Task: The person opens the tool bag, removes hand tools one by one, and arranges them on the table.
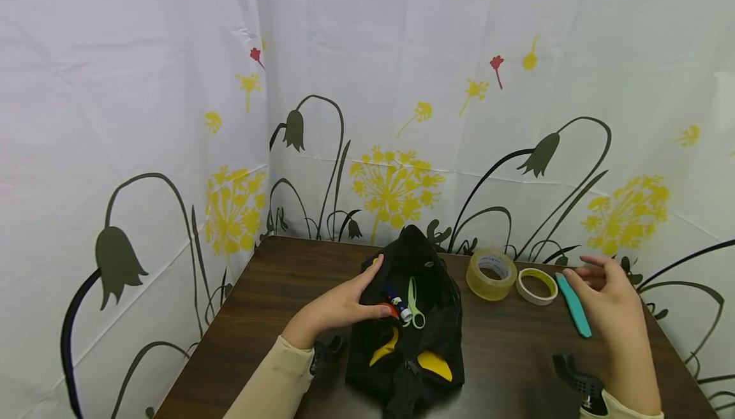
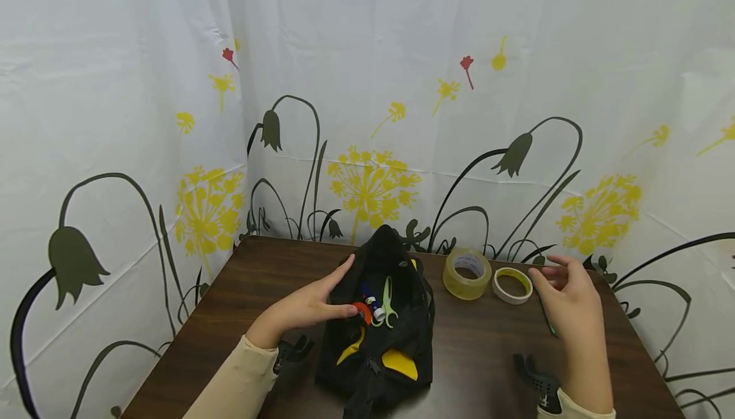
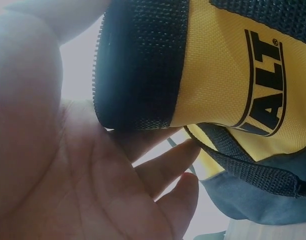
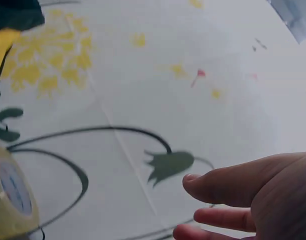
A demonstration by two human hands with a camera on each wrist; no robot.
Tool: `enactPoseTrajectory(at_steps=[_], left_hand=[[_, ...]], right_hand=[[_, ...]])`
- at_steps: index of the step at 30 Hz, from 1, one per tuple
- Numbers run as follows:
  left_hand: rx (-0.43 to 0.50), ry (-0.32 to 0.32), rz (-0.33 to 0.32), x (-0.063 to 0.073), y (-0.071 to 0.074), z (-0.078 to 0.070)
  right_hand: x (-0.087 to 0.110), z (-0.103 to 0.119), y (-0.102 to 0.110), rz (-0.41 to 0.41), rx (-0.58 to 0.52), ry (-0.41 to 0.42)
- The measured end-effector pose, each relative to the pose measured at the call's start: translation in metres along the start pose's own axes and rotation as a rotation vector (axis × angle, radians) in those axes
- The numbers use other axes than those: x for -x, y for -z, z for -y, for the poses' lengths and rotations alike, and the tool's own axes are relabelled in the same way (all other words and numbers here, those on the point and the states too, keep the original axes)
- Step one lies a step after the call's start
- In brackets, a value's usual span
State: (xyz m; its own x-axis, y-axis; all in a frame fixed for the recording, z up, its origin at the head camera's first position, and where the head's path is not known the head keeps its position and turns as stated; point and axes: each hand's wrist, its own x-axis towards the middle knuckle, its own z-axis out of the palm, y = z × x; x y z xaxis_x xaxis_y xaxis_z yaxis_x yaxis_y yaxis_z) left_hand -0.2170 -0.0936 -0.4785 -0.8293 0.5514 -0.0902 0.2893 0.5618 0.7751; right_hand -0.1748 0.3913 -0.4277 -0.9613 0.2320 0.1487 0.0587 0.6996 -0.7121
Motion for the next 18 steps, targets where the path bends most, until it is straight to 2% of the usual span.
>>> enactPoseTrajectory(at_steps=[9,14,18], left_hand=[[-0.006,-0.004,0.006,-0.001,-0.001,0.0],[-0.003,-0.004,0.007,0.0,0.0,-0.001],[-0.002,-0.005,0.001,0.001,0.0,-0.001]], right_hand=[[0.016,0.046,-0.022,0.007,-0.104,0.232],[0.023,0.068,-0.04,0.075,-0.173,0.297],[0.027,0.086,-0.055,0.125,-0.222,0.312]])
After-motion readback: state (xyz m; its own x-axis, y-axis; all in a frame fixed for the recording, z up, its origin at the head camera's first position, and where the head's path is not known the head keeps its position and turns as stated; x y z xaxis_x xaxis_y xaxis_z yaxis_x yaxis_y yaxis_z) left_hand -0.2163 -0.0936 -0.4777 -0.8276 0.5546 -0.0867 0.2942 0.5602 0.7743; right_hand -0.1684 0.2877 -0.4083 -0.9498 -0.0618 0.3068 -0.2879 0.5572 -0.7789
